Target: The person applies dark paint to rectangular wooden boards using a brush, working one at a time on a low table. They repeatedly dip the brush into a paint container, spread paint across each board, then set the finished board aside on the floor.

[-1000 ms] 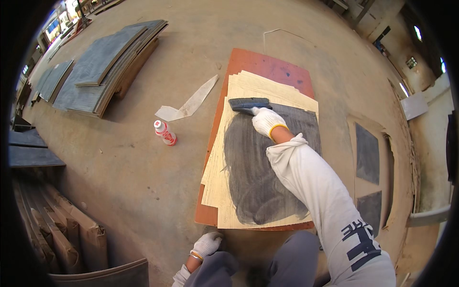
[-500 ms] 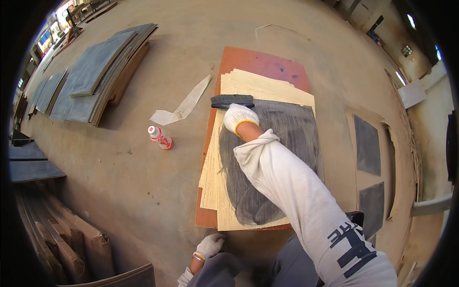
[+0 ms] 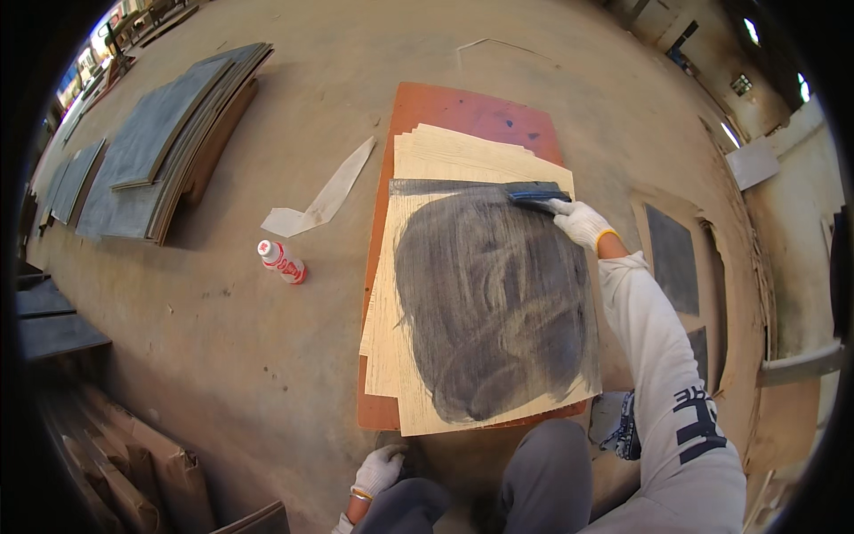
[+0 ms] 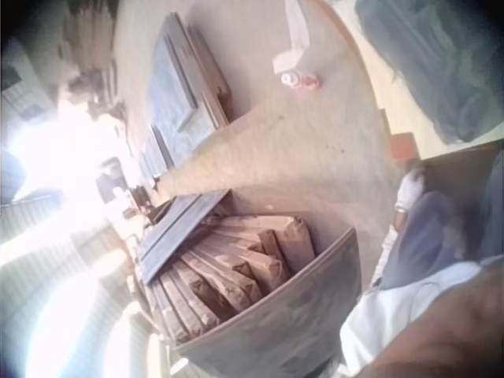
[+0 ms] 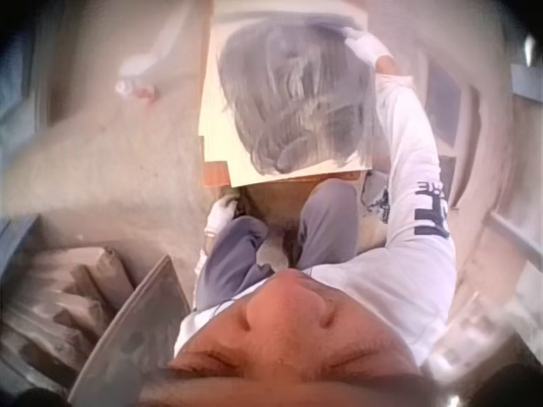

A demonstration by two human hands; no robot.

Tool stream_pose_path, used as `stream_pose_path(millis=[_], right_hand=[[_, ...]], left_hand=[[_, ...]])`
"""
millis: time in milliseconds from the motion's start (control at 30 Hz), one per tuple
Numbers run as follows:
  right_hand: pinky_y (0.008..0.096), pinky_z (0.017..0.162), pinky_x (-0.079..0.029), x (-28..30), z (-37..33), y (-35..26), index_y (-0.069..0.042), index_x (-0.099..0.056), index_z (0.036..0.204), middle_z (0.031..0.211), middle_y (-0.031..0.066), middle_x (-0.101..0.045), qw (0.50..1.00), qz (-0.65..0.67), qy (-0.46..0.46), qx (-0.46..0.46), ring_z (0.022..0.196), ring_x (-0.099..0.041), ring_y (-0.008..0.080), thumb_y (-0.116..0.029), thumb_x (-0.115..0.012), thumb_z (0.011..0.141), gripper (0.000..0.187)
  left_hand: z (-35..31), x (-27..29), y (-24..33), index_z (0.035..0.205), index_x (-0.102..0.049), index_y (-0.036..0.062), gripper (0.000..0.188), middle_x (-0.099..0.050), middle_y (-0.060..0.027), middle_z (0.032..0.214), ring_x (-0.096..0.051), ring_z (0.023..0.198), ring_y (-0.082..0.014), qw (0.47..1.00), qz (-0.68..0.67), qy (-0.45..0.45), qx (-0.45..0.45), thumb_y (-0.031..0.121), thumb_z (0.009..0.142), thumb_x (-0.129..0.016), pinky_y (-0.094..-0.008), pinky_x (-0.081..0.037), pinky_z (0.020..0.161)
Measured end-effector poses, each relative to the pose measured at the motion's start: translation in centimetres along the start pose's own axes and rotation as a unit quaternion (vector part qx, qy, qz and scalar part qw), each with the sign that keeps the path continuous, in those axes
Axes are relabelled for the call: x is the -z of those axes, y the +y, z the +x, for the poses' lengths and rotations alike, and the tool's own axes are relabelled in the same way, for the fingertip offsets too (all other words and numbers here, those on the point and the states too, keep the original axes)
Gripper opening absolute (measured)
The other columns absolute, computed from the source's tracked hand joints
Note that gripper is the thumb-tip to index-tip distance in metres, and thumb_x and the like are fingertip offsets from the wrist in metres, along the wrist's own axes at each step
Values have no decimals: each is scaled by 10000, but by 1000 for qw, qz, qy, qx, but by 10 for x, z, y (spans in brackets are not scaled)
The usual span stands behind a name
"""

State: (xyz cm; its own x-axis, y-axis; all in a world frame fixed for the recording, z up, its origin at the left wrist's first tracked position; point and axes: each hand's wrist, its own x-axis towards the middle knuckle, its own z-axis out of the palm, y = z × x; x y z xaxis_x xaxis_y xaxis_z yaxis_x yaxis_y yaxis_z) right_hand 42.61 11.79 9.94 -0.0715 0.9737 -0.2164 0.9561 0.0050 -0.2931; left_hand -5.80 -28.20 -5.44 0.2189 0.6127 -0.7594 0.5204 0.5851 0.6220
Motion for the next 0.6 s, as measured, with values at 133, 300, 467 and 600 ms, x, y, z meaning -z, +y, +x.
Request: stream_pose_path(millis=[133,300,467,600], right_hand=[[389,1140,-451,-39,2,-50,-82,-607,1459,1421,214,-643,999,-16,-26,-11,1347,-593,360,-235,-554,961,524],[386,1135,-452,-12,8,-19,-55,-609,1451,1421,210,-647,997,36,-19,-67,1340,-596,360,-223,-541,974,510],[410,1122,-461,-29,-16,-93,-99,-601,1466,1405,226,-645,996,-26,-81,35,1323,-596,391,-237,-515,982,511],[431,1111,-469,-25,-6,-50,-120,-615,1450,1387,242,-646,998,-29,-32,-46,1313,-599,402,-238,-522,973,500]], left_hand=[[-9,10,-2,1258,-743,89,362,-737,-205,1221,-699,1140,-385,999,40,22,23,266,994,-569,-438,-544,1002],[-3,3,-8,1257,-744,101,363,-738,-201,1214,-698,1137,-388,999,35,25,4,276,994,-565,-447,-544,999],[-8,3,-21,1243,-751,112,356,-737,-210,1197,-700,1111,-403,999,3,35,13,284,992,-566,-469,-546,983],[-4,-3,-20,1220,-760,113,352,-740,-216,1173,-698,1086,-421,997,31,51,-41,292,988,-565,-482,-550,967]])
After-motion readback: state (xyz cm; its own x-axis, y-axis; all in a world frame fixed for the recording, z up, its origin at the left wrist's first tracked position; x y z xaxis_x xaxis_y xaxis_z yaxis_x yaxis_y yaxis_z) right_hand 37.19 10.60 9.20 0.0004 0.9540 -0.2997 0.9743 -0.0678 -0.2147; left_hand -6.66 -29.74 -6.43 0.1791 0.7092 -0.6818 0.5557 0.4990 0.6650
